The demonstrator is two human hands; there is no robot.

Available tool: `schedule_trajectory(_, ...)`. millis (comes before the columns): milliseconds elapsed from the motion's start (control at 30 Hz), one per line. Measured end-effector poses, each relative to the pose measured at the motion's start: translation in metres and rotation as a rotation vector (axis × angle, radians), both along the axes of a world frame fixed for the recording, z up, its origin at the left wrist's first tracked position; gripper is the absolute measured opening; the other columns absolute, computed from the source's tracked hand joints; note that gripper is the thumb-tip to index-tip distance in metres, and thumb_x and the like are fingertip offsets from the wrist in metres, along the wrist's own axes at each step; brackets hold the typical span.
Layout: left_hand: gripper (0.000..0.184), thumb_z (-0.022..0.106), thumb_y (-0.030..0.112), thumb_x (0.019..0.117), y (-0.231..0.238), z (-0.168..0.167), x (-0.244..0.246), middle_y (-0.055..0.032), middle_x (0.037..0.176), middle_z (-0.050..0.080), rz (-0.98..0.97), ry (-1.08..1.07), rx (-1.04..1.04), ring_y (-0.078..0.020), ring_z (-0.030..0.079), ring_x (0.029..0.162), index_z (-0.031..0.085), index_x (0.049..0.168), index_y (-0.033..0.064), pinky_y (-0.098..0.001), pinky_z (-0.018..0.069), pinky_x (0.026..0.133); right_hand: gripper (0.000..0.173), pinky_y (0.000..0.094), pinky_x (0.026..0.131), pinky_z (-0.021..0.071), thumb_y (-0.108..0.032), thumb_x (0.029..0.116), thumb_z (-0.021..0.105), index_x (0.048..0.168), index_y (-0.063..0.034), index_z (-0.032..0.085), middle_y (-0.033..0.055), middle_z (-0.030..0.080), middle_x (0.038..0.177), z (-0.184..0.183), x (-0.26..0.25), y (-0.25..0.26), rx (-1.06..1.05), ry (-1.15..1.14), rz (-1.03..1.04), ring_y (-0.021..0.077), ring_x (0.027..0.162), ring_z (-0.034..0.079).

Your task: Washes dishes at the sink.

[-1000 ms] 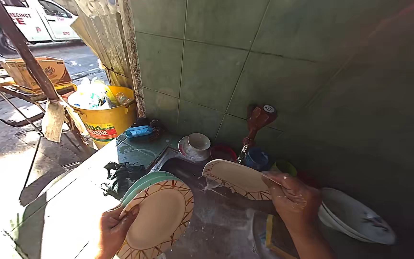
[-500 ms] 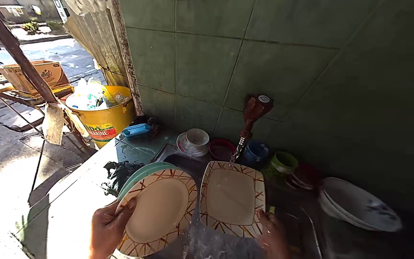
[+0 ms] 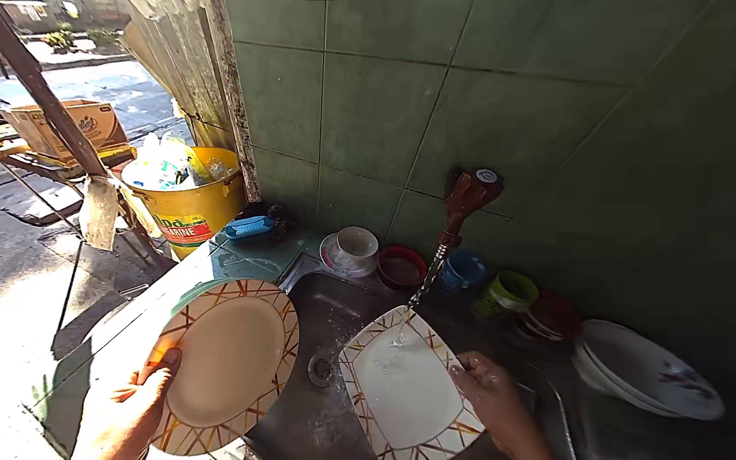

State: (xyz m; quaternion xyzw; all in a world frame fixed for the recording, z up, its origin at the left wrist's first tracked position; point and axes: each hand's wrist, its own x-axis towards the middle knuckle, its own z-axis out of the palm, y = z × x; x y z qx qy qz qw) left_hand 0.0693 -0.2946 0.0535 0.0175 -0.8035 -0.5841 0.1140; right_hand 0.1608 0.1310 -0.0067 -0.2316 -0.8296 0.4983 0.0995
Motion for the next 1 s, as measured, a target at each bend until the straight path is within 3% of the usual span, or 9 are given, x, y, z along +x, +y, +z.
schedule_trajectory(133, 0.013, 0.056, 0.010, 0.0982, 0.024, -0.013, -0.004, 0.0103, 0.077, 0.072, -0.059, -0.020, 0.182, 0.0025, 0.069, 0.073, 0.069, 0.094, 0.0087, -0.0181, 0.0596, 0.070, 0.024, 0.0385, 0.059, 0.0499, -0.019, 0.0956, 0.055, 0.094, 0.0001, 0.068, 0.0068, 0.062, 0.071, 0.030, 0.017, 0.010, 0.457, 0.180, 0.048, 0.0148, 0.063, 0.059)
schedule_trajectory(200, 0.016, 0.056, 0.015, 0.0990, 0.032, -0.032, -0.011, 0.0074, 0.075, 0.072, -0.058, -0.061, 0.230, -0.0003, 0.069, 0.069, 0.069, 0.093, 0.0077, -0.0202, 0.0597, 0.067, 0.024, 0.0310, 0.067, 0.0541, -0.014, 0.0971, 0.056, 0.097, 0.0051, 0.069, 0.0111, 0.069, 0.081, 0.045, 0.026, 0.005, 0.495, 0.291, 0.045, 0.0104, 0.072, 0.064)
schedule_trajectory(300, 0.024, 0.059, 0.017, 0.0962, 0.054, -0.046, -0.014, 0.0072, 0.060, 0.064, -0.018, -0.081, 0.199, -0.0006, 0.062, 0.053, 0.064, 0.073, 0.0114, -0.0199, 0.0530, 0.051, 0.017, 0.0123, 0.076, 0.0533, -0.006, 0.0970, 0.057, 0.097, 0.0094, 0.065, 0.0027, 0.068, 0.088, 0.047, 0.029, -0.002, 0.336, 0.474, -0.001, -0.0067, 0.081, 0.062)
schedule_trajectory(400, 0.029, 0.062, 0.019, 0.1005, 0.076, -0.049, -0.010, -0.0023, 0.064, 0.069, -0.023, -0.181, 0.203, -0.0101, 0.067, 0.057, 0.070, 0.076, 0.0053, -0.0283, 0.0575, 0.054, 0.006, 0.0140, 0.067, 0.0519, -0.001, 0.0961, 0.055, 0.093, -0.0025, 0.060, -0.0091, 0.060, 0.076, 0.025, 0.015, -0.022, -0.019, 0.476, -0.173, -0.0060, 0.070, 0.058)
schedule_trajectory(500, 0.026, 0.064, 0.020, 0.1015, 0.101, -0.046, -0.010, -0.0080, 0.073, 0.072, -0.063, -0.370, 0.314, -0.0157, 0.071, 0.065, 0.070, 0.085, 0.0011, -0.0327, 0.0613, 0.063, 0.012, 0.0190, 0.070, 0.0516, 0.000, 0.0995, 0.052, 0.090, -0.0029, 0.059, -0.0035, 0.057, 0.075, -0.005, -0.005, -0.050, -0.334, 0.294, -0.312, 0.0010, 0.070, 0.058)
schedule_trajectory(633, 0.017, 0.073, 0.015, 0.0946, 0.124, -0.047, -0.013, -0.0095, 0.077, 0.073, -0.167, -0.512, 0.417, -0.0163, 0.072, 0.069, 0.070, 0.090, -0.0010, -0.0324, 0.0622, 0.067, 0.013, 0.0248, 0.076, 0.0488, -0.003, 0.1030, 0.052, 0.097, 0.0040, 0.062, 0.0042, 0.058, 0.084, -0.034, -0.022, -0.063, -0.383, 0.097, -0.267, 0.0071, 0.079, 0.056)
schedule_trajectory(733, 0.014, 0.077, 0.010, 0.0902, 0.140, -0.050, -0.022, -0.0113, 0.076, 0.073, -0.222, -0.596, 0.402, -0.0185, 0.073, 0.068, 0.070, 0.089, -0.0020, -0.0334, 0.0624, 0.066, 0.016, 0.0258, 0.076, 0.0556, -0.001, 0.0982, 0.057, 0.112, 0.0059, 0.060, 0.0088, 0.065, 0.094, -0.030, -0.019, -0.052, -0.448, 0.044, -0.175, 0.0092, 0.084, 0.064)
schedule_trajectory(833, 0.016, 0.078, 0.009, 0.0899, 0.167, -0.052, -0.033, -0.0116, 0.081, 0.074, -0.348, -0.679, 0.424, -0.0189, 0.074, 0.073, 0.069, 0.095, -0.0027, -0.0338, 0.0630, 0.070, 0.022, 0.0225, 0.082, 0.0577, 0.001, 0.0983, 0.053, 0.119, 0.0061, 0.058, 0.0058, 0.068, 0.098, -0.022, 0.003, -0.030, -0.489, 0.098, -0.227, 0.0041, 0.088, 0.067)
schedule_trajectory(1000, 0.029, 0.082, 0.019, 0.0863, 0.246, -0.034, -0.066, -0.0084, 0.091, 0.068, -0.807, -0.572, 0.003, -0.0132, 0.065, 0.082, 0.068, 0.099, -0.0026, -0.0333, 0.0550, 0.081, 0.032, 0.0212, 0.087, 0.0556, 0.003, 0.1009, 0.044, 0.133, 0.0051, 0.045, 0.0013, 0.060, 0.105, -0.038, 0.051, 0.002, -0.559, 0.250, -0.424, -0.0011, 0.094, 0.063)
